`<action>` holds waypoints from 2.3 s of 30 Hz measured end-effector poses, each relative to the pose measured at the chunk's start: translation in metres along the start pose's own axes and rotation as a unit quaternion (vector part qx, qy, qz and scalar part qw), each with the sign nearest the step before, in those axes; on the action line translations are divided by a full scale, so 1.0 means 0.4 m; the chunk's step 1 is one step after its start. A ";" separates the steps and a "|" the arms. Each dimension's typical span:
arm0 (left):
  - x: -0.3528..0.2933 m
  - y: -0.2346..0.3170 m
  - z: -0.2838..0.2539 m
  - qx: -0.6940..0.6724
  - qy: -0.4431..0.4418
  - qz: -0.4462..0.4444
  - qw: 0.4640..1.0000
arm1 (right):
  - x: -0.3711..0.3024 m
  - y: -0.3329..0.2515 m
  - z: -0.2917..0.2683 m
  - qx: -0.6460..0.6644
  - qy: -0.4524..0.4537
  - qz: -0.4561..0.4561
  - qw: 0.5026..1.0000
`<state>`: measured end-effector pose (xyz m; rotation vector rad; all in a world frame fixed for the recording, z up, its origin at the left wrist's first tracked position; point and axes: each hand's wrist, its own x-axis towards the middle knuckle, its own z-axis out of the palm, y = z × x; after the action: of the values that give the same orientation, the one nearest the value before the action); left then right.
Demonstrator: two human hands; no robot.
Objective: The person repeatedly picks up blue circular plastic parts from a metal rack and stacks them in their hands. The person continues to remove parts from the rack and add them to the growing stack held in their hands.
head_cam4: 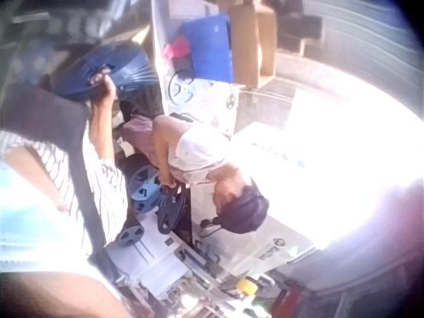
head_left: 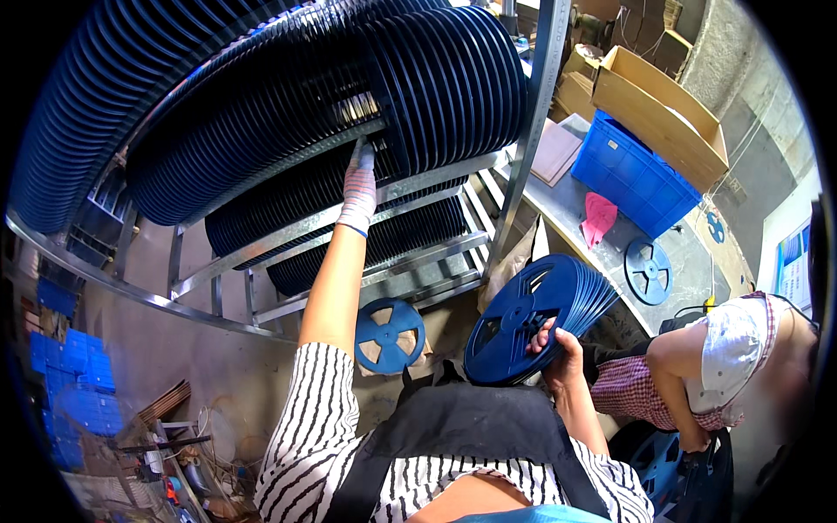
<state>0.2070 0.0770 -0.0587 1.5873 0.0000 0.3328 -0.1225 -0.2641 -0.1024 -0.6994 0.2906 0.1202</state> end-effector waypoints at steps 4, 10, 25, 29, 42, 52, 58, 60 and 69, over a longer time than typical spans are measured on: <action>0.048 0.058 0.061 -0.029 -0.022 -0.037 0.999 | -0.008 0.018 -0.002 -0.020 0.007 0.010 1.000; 0.171 0.040 0.094 0.016 -0.016 -0.026 0.999 | -0.031 0.026 0.001 -0.009 0.002 -0.010 1.000; 0.169 0.023 0.089 0.113 -0.047 0.025 0.992 | -0.023 0.028 -0.034 0.008 0.014 -0.013 1.000; 0.101 0.087 0.126 -0.160 0.002 0.099 0.982 | -0.028 0.024 -0.036 0.014 0.019 -0.014 1.000; 0.028 0.301 0.147 0.066 0.072 0.217 0.971 | -0.021 0.025 -0.019 0.007 0.000 -0.013 1.000; -0.108 0.268 0.177 0.472 0.110 0.189 0.854 | -0.026 0.034 -0.050 0.039 0.002 -0.029 0.999; -0.153 0.372 0.136 0.499 0.200 0.239 0.809 | -0.024 0.039 -0.037 0.031 -0.020 -0.011 0.999; -0.209 0.431 0.120 0.488 0.232 0.264 0.799 | -0.019 0.045 -0.043 0.037 -0.020 -0.006 0.999; -0.560 0.611 -0.227 -0.011 0.155 0.171 0.973 | -0.002 0.073 -0.010 0.009 -0.066 0.010 0.998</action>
<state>-0.0765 0.1073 0.1335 1.4963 -0.0381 0.8451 -0.1301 -0.2445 -0.1231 -0.6684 0.1718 0.1811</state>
